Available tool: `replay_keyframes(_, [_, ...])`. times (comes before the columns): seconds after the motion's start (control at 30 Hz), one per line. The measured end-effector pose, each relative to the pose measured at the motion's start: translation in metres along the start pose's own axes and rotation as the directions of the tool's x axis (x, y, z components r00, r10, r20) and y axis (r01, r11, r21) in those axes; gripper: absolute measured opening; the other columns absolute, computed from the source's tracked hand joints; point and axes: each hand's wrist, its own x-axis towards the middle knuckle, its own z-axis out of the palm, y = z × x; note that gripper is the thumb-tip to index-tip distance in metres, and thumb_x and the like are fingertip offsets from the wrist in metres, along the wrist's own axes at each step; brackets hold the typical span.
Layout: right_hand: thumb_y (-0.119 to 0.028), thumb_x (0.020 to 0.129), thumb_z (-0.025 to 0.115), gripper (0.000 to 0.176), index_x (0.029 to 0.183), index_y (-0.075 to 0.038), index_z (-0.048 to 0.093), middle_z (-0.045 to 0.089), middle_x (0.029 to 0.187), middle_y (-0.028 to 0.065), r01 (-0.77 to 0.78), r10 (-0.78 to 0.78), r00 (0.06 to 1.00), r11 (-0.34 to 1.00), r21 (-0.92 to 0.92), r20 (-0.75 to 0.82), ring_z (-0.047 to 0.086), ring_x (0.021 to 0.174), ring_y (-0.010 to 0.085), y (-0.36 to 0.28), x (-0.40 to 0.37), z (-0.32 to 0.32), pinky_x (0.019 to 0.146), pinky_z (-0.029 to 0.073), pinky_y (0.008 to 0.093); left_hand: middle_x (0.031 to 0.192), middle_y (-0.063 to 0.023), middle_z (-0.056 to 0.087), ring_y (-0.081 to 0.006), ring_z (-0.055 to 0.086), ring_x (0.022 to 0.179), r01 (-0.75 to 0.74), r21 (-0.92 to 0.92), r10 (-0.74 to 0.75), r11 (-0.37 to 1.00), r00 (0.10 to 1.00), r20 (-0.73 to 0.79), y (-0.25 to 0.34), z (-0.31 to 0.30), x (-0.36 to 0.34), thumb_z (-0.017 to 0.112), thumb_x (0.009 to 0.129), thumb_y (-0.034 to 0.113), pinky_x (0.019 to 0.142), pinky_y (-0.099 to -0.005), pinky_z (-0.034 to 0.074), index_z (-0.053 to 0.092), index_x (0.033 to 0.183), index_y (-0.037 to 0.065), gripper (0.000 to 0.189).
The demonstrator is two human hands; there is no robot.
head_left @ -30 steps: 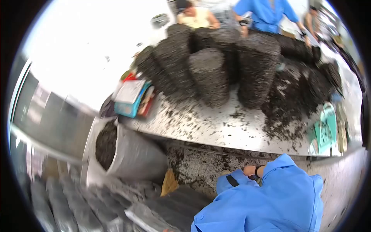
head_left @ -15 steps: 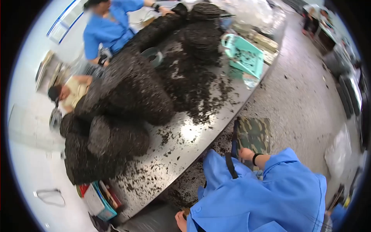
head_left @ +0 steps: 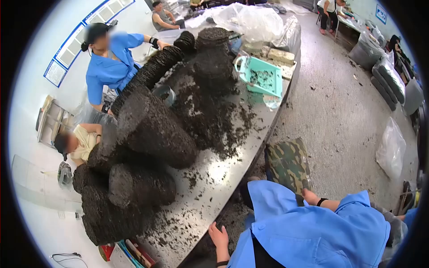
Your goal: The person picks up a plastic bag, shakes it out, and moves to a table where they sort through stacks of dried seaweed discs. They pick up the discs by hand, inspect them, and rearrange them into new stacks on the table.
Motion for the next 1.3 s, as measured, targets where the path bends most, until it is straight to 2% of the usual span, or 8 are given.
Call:
replay_keyframes(0.13, [-0.027,0.082,0.062,0.047,0.120,0.000,0.052,0.060,0.113,0.0227,0.113,-0.110,0.917,0.993,-0.015,-0.383,0.056,0.107,0.0385,-0.069,0.064,-0.066,0.091,0.047,0.0434,0.135,-0.0273,0.038,-0.0415,0.034,0.129,0.263,0.028,-0.250,0.964,0.941,-0.226,-0.028,0.011,-0.001,0.059,0.088,0.017,0.110,-0.0502,0.026,0.038,0.132,-0.007,0.055])
replay_keyframes(0.37, [-0.035,0.080,0.067,0.070,0.135,-0.001,0.039,0.045,0.135,0.0211,0.417,-0.488,0.799,0.870,-0.262,-0.351,0.042,0.126,0.0370,-0.247,0.170,-0.175,0.106,0.035,0.0448,0.127,-0.0386,0.044,-0.0503,0.046,0.115,0.615,-0.035,-0.469,0.788,0.562,-0.681,-0.082,0.022,0.038,0.048,0.097,0.032,0.099,-0.0561,0.036,0.040,0.130,-0.016,0.058])
replay_keyframes(0.6, [-0.073,0.074,0.058,0.119,0.146,0.009,0.012,0.009,0.154,0.0281,0.619,-0.773,0.600,0.285,-0.732,0.207,0.004,0.145,0.0383,-0.325,0.328,-0.205,0.118,0.005,0.0483,0.151,-0.0304,0.017,-0.0412,0.018,0.141,0.433,0.178,-0.328,0.883,0.844,-0.425,0.022,0.053,0.163,0.050,0.096,0.038,0.113,-0.0508,0.021,0.022,0.145,-0.008,0.072])
replay_keyframes(0.73, [-0.068,0.080,0.055,0.113,0.144,0.014,0.011,0.009,0.152,0.0319,0.696,-0.883,0.458,0.282,-0.660,0.106,0.002,0.145,0.0405,-0.401,0.401,-0.169,0.117,0.003,0.0505,0.146,-0.0321,0.026,-0.0445,0.021,0.138,0.355,0.196,-0.223,0.914,0.843,-0.489,0.037,0.075,0.185,0.056,0.088,0.024,0.115,-0.0509,0.014,0.020,0.143,-0.011,0.074])
replay_keyframes(0.83, [-0.059,0.076,0.065,0.113,0.142,0.016,0.013,0.019,0.148,0.0346,0.691,-0.812,0.573,0.408,-0.597,0.108,0.013,0.142,0.0447,-0.505,0.447,-0.139,0.116,0.011,0.0498,0.151,-0.0333,0.016,-0.0439,0.013,0.142,0.431,0.130,-0.344,0.893,0.839,-0.423,0.050,0.085,0.196,0.056,0.088,0.028,0.116,-0.0504,0.009,0.013,0.145,-0.012,0.082])
replay_keyframes(0.97, [-0.055,0.076,0.065,0.109,0.143,0.014,0.013,0.022,0.148,0.0337,0.854,-0.811,0.518,0.510,-0.107,0.271,0.021,0.140,0.0432,-0.547,0.408,-0.133,0.115,0.018,0.0486,0.151,-0.0324,0.017,-0.0409,0.013,0.143,0.388,0.101,-0.319,0.916,0.858,-0.402,0.117,0.126,0.226,0.060,0.086,0.031,0.117,-0.0508,0.007,0.016,0.143,-0.014,0.085])
replay_keyframes(1.1, [-0.037,0.083,0.065,0.087,0.144,0.008,0.022,0.018,0.151,0.0307,0.989,-0.848,-0.098,-0.141,-0.044,0.521,0.021,0.142,0.0398,-0.415,0.344,-0.180,0.115,0.020,0.0497,0.150,-0.0311,0.020,-0.0403,0.017,0.143,0.372,0.113,-0.289,0.921,0.849,-0.442,0.195,0.149,0.288,0.058,0.088,0.042,0.116,-0.0521,0.010,0.015,0.144,-0.012,0.089])
replay_keyframes(1.3, [-0.046,0.092,0.050,0.073,0.144,-0.001,0.029,0.026,0.151,0.0206,0.738,-0.385,-0.625,-0.576,0.352,0.679,0.025,0.141,0.0326,-0.310,0.355,-0.164,0.115,0.020,0.0492,0.151,-0.0296,0.020,-0.0379,0.018,0.143,0.060,-0.330,-0.201,0.942,0.888,-0.414,0.235,0.160,0.417,0.043,0.096,0.047,0.117,-0.0439,0.012,0.016,0.145,-0.009,0.080])
